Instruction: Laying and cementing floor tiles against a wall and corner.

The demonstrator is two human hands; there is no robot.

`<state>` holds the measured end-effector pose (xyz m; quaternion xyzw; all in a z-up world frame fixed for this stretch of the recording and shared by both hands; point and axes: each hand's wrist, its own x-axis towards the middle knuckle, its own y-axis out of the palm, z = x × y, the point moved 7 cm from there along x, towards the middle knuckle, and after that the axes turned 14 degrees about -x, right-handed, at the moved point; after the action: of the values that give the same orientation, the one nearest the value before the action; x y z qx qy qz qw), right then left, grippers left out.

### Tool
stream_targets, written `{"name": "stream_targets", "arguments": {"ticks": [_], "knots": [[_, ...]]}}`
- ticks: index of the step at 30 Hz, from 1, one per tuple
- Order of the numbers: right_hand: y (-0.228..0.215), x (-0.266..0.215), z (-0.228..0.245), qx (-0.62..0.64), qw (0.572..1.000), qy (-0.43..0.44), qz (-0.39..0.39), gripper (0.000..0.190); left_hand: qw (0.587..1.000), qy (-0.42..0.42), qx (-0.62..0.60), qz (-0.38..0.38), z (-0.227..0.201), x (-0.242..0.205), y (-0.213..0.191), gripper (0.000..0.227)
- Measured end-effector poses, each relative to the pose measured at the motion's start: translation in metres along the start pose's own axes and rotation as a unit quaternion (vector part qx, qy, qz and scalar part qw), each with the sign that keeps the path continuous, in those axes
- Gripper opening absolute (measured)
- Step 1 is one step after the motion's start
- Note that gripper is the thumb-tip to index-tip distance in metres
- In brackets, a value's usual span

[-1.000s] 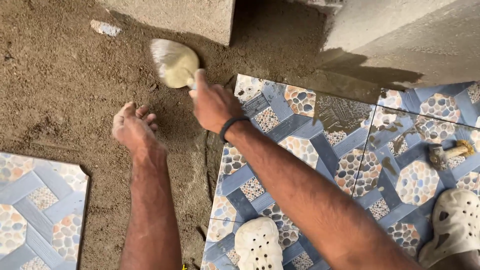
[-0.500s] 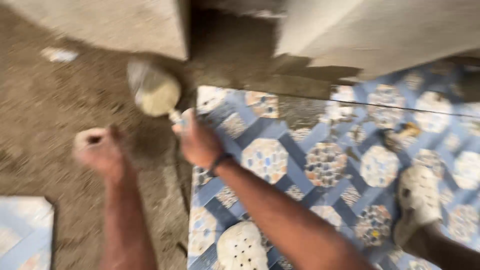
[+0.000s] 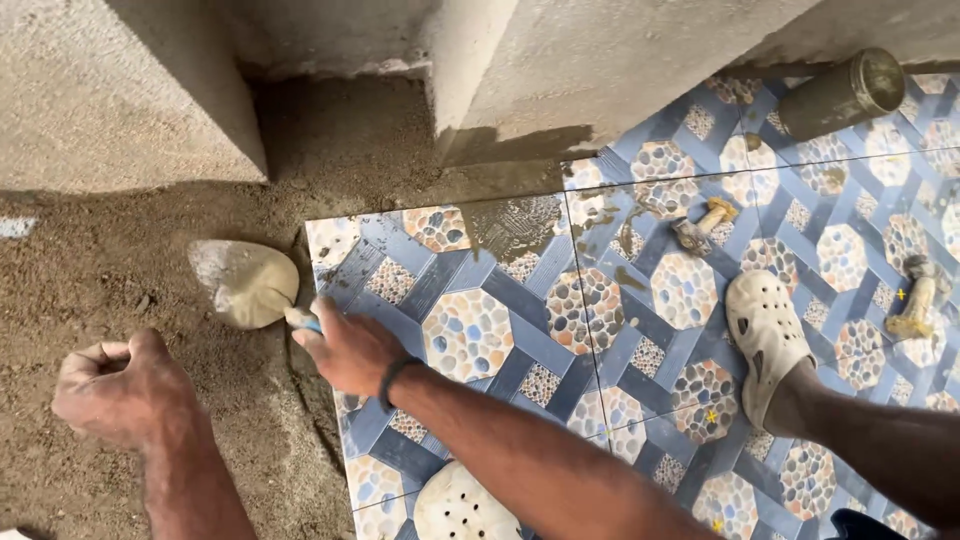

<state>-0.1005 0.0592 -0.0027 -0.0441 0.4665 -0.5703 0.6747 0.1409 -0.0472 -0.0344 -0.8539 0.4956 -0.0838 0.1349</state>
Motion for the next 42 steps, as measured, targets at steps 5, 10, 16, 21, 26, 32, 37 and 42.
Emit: {"name": "stream_targets", "arguments": {"ticks": [5, 10, 16, 21, 26, 32, 37, 42], "knots": [[-0.007, -0.074, -0.11, 0.11, 0.971, -0.005, -0.212, 0.06, 0.99, 0.022, 0.106, 0.091, -0.055, -0.023, 0.028, 0.033], [-0.075, -0.156, -0.209, 0.133, 0.887, 0.188, -0.4, 0.061, 0.95, 0.058, 0.231, 0.202, -0.067, -0.041, 0.056, 0.105], [-0.105, -0.138, -0.242, 0.165, 0.915, 0.163, -0.33, 0.046, 0.954, 0.047, 0.171, 0.243, -0.064, -0.057, 0.085, 0.101], [-0.153, -0.152, -0.293, 0.271, 0.831, 0.292, -0.388, 0.044, 0.963, 0.014, 0.085, 0.257, -0.07, -0.064, 0.091, 0.097], [-0.172, -0.139, -0.282, 0.131, 0.884, 0.243, -0.377, 0.041, 0.963, 0.002, 0.073, 0.258, -0.081, -0.075, 0.094, 0.088], [-0.165, -0.158, -0.281, 0.191, 0.865, 0.279, -0.371, 0.036, 0.968, 0.004, 0.042, 0.247, -0.075, -0.071, 0.092, 0.066], [-0.155, -0.18, -0.268, -0.102, 0.841, 0.213, -0.486, 0.02, 0.975, 0.007, 0.011, 0.221, -0.069, -0.067, 0.092, 0.055], [-0.113, -0.146, -0.215, 0.475, 0.833, 0.22, -0.181, 0.032, 0.976, -0.012, 0.01, 0.217, -0.074, -0.079, 0.098, 0.049]]}}
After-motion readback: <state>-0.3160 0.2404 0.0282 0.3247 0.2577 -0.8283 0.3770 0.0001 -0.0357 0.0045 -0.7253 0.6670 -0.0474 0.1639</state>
